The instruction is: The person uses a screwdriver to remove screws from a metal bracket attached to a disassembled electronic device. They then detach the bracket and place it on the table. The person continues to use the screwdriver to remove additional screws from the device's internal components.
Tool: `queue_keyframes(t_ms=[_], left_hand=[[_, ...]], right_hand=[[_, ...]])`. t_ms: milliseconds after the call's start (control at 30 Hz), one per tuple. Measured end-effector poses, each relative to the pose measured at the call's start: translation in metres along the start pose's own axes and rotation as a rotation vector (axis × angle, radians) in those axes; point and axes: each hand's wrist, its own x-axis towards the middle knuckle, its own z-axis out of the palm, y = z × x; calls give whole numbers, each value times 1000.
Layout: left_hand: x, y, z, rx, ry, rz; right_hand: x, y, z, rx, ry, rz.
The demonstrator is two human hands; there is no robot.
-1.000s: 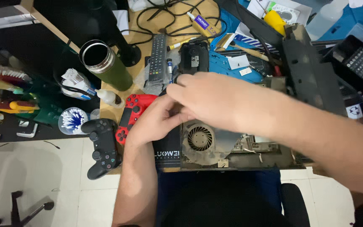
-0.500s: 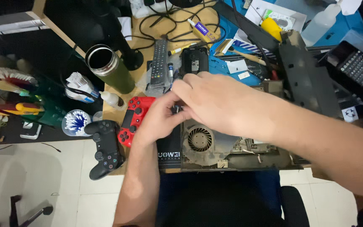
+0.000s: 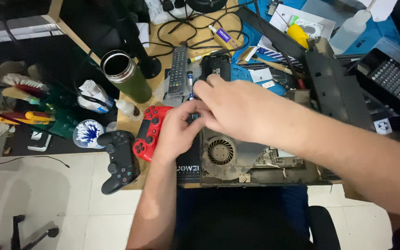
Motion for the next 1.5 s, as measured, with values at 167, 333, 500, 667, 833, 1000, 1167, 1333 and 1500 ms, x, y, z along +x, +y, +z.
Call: queue_keyframes(t_ms=[167, 333, 500, 667, 833, 1000, 1167, 1333, 1500], left_hand=[[3, -6, 6, 27, 79, 48], [3, -15, 18, -72, 11, -55], [0, -35, 28, -40, 100, -97], [-1, -30, 25, -24, 32, -108], [0, -16, 24, -114, 56, -88], [-3, -36, 24, -97, -11, -65], [-2, -24, 20, -256, -11, -14], [-4, -31, 24, -3, 126, -195], [-6, -16, 17, -243, 17, -121]], right_hand=[[-3, 3, 5, -20, 173, -70], [-3, 3, 4, -80, 173, -114], [1, 10, 19, -195, 265, -158], [0, 10, 15, -201, 254, -182], [0, 8, 22, -235, 317, -226], [-6, 5, 19, -174, 259, -152], [1, 9, 31, -193, 337, -271], [0, 8, 34, -161, 345, -210], [-1, 9, 30, -195, 371, -254]])
